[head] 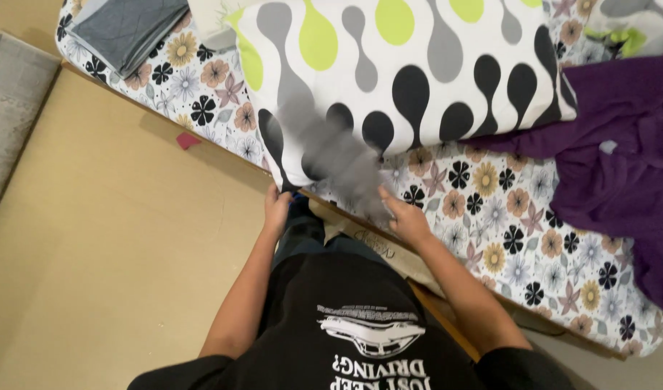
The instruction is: Dusting off several pillows on a bed using a feather duster.
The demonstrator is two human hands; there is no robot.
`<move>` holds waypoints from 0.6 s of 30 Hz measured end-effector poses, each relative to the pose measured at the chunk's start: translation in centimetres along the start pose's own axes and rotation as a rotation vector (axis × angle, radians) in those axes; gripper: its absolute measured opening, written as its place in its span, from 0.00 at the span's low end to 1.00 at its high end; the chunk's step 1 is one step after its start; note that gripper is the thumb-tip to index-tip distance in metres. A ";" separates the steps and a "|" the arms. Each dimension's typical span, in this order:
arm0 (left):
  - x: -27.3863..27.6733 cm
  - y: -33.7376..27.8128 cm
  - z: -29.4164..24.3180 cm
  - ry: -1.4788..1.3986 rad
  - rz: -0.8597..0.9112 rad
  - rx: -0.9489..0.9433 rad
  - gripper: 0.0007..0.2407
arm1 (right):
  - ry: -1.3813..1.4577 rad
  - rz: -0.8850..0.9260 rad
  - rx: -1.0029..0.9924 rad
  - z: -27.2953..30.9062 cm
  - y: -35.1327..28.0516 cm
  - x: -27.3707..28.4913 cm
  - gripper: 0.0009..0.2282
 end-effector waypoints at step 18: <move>0.3 2.6 -2.4 0.486 0.053 -0.183 0.13 | 0.164 0.181 -0.545 0.7 -3.2 0.3 0.31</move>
Point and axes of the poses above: each hand's wrist, its own y-axis towards the middle knuckle, its own x-axis out of the back of the hand, z = x × y, the point moved 9 cm from there along y, towards the middle knuckle, and after that the axes turned 12 degrees about -z, right-handed, at the moved point
